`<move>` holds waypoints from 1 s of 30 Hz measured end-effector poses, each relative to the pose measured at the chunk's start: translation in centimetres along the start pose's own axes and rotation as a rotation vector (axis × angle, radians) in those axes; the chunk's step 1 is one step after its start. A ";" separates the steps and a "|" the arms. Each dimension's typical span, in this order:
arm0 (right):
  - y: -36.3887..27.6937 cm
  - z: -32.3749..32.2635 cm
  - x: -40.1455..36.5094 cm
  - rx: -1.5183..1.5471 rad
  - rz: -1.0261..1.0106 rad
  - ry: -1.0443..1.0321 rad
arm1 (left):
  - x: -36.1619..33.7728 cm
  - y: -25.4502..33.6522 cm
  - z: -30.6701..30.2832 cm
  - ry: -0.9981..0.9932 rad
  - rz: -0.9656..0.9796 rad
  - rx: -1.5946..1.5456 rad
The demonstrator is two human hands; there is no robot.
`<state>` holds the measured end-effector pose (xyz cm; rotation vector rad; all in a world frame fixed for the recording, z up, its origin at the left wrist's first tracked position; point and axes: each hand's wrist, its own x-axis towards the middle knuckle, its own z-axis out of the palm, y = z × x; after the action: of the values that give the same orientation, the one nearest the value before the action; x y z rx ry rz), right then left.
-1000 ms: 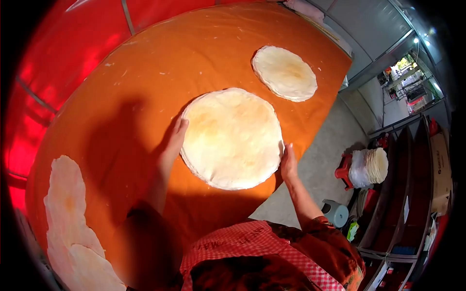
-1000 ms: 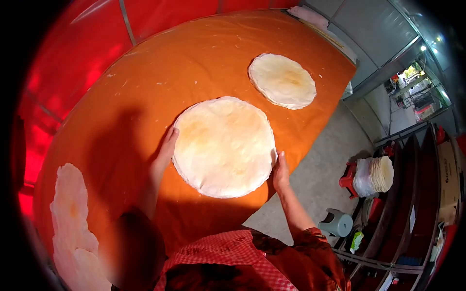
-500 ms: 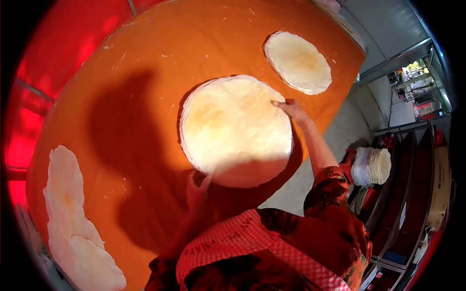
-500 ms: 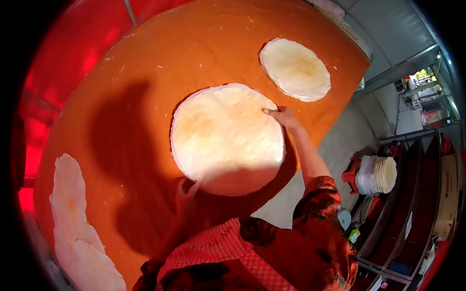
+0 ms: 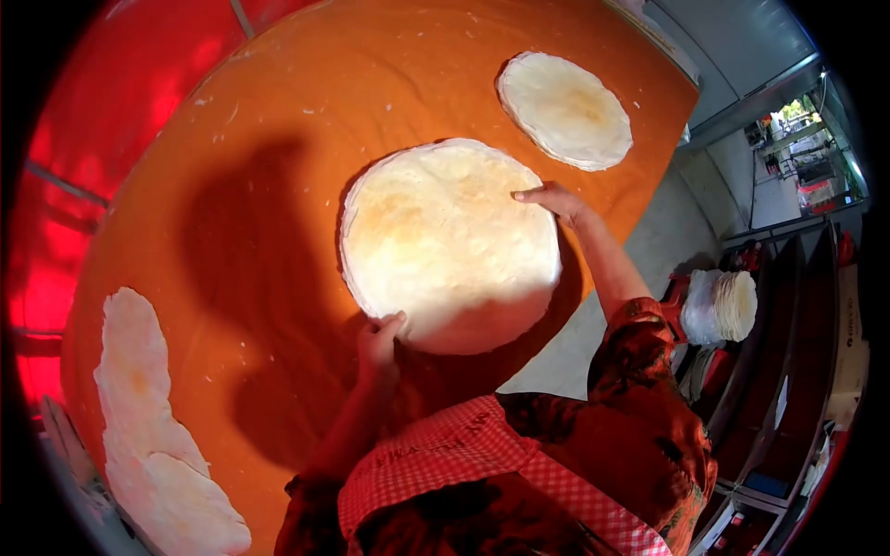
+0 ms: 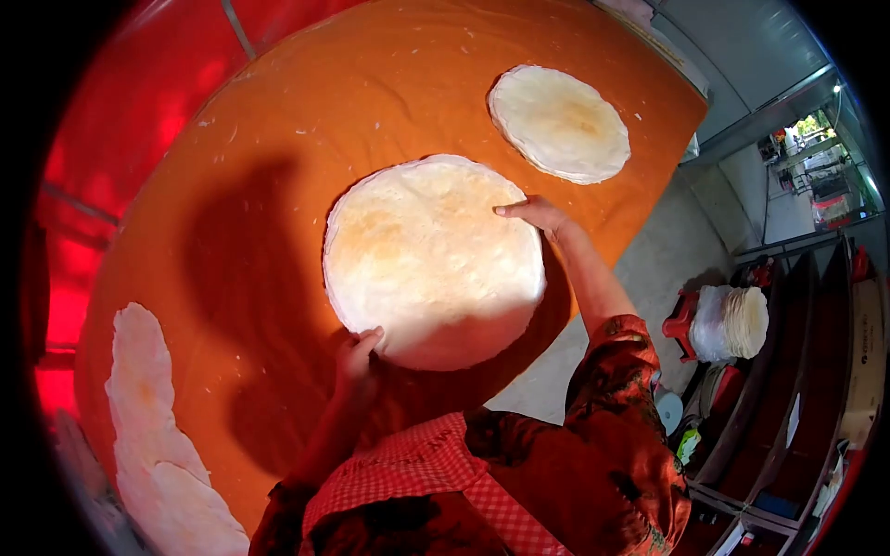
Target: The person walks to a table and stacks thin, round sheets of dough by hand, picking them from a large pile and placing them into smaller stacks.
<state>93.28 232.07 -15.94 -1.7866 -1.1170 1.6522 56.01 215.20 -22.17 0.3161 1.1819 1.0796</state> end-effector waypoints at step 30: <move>13.4 20.7 -14.0 0.754 -0.043 0.190 | 10.9 13.7 -14.0 0.207 0.377 0.373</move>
<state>77.33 209.36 -21.75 -1.3615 -0.3564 1.5463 36.76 226.43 -24.56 0.7541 1.5529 1.2335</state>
